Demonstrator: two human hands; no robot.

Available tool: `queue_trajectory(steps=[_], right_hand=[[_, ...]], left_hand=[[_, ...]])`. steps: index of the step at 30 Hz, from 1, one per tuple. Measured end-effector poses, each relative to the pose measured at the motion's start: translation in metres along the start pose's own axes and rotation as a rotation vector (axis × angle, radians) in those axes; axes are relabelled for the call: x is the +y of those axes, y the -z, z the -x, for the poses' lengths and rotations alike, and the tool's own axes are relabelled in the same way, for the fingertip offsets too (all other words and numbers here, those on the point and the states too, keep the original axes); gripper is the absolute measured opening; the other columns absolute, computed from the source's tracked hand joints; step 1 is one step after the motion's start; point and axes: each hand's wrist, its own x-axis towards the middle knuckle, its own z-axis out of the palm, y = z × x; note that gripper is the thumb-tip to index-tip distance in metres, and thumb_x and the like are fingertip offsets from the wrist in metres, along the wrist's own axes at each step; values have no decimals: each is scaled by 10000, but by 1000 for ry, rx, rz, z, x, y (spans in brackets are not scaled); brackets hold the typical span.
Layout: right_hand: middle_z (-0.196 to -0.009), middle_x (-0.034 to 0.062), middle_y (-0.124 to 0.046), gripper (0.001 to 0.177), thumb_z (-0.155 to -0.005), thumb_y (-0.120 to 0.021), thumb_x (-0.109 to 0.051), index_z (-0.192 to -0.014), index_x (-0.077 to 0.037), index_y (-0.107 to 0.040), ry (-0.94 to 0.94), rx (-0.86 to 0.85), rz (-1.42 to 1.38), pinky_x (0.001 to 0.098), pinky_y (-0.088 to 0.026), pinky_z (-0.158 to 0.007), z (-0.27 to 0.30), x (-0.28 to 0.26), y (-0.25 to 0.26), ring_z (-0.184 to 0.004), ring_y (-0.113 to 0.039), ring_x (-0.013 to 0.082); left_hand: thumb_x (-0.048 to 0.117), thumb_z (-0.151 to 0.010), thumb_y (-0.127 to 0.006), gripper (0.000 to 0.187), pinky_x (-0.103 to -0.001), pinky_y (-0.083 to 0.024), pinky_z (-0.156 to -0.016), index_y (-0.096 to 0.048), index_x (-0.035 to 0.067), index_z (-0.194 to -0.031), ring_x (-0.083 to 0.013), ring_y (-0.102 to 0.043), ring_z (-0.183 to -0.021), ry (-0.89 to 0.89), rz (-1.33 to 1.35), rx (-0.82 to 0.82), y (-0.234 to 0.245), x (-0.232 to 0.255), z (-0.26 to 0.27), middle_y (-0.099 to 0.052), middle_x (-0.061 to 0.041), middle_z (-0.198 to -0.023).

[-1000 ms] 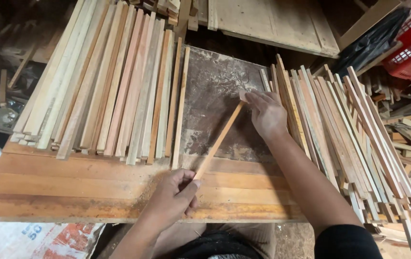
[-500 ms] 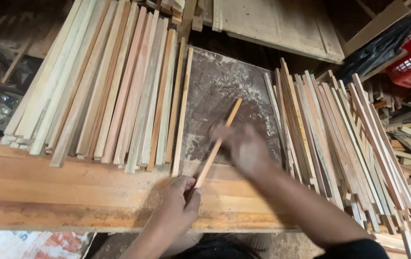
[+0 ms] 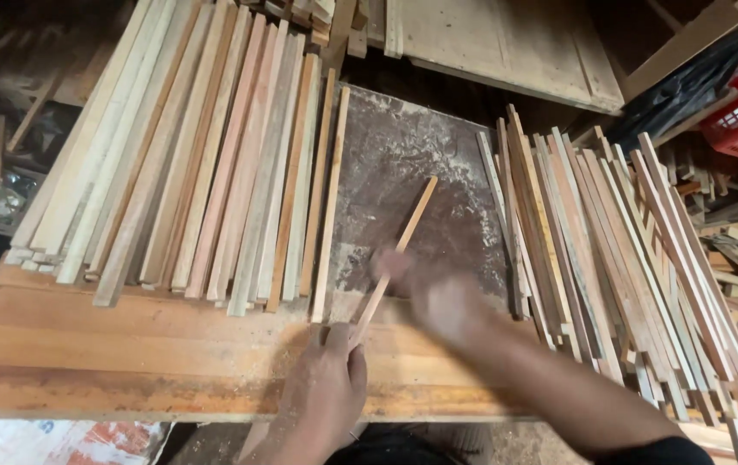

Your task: The person smooths thin wooden sticks by rubbing them against a sanding block on a workbench. They handle the sticks one at a time, rubbing them back and forth to smooth the surface, then place them into a pile on the right.

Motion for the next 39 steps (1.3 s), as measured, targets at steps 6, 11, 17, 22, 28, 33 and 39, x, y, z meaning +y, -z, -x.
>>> queue_trajectory(steps=[6, 11, 17, 22, 28, 33, 39], right_hand=[[-1639, -68, -174, 871, -894, -234, 173, -1563, -373, -119, -877, 418, 2007, 267, -559, -384, -48, -69, -9, -807, -762, 318], [-1474, 117, -490, 638, -827, -427, 76, -1444, -79, -465, -4, -88, 1912, 718, -263, -1066, 21, 0, -53, -1220, -624, 233], [-1410, -19, -566, 531, -1058, -285, -12, -1394, -385, -456, -712, 575, 1893, 216, -256, -252, -43, -74, 24, -267, -409, 102], [-1598, -179, -261, 857, -879, -281, 147, -1485, -455, -347, -832, 639, 1797, 236, -369, -354, -46, -69, 46, -612, -573, 161], [-987, 160, -634, 235, -1067, -437, -82, -874, -55, -569, -80, 288, 1150, 197, -463, -661, -5, -34, -48, -867, -518, 167], [-622, -36, -563, 296, -1086, -332, -152, -1016, -101, -615, -801, 531, 966, 154, -179, -233, -22, -58, -93, -297, -296, -4], [-1611, -83, -254, 995, -797, -266, 238, -1514, -452, -292, -901, 600, 1841, 270, -510, -417, -45, -72, 23, -969, -713, 310]], left_hand=[[217, -1024, -571, 106, -332, -502, -372, -562, 118, -1058, -176, -586, -459, -5, -84, -104, 11, 11, 5, -604, -46, -732], [142, -961, -590, 18, -438, -452, -435, -594, 128, -972, -283, -619, -534, -62, -5, -23, 10, 9, 6, -618, -108, -760], [271, -1061, -515, 201, -194, -500, -568, -623, 132, -1159, -77, -570, -690, 249, 215, -359, 57, 49, 2, -642, 22, -907], [188, -1063, -532, 365, -205, -440, -437, -595, 51, -1395, -119, -542, -532, 381, 723, -599, 60, 40, -13, -618, -73, -726], [183, -990, -593, 522, -244, -465, -478, -509, 143, -1503, -95, -574, -571, 306, 456, -425, 71, 53, -1, -666, -45, -879], [167, -952, -664, 406, -254, -629, -610, -639, 157, -1357, -142, -684, -701, 203, 193, -183, 31, 23, -2, -730, -51, -1068], [183, -999, -556, 258, -335, -427, -385, -742, 83, -1148, -171, -597, -481, -90, 105, -36, 23, 20, 5, -721, -58, -815]])
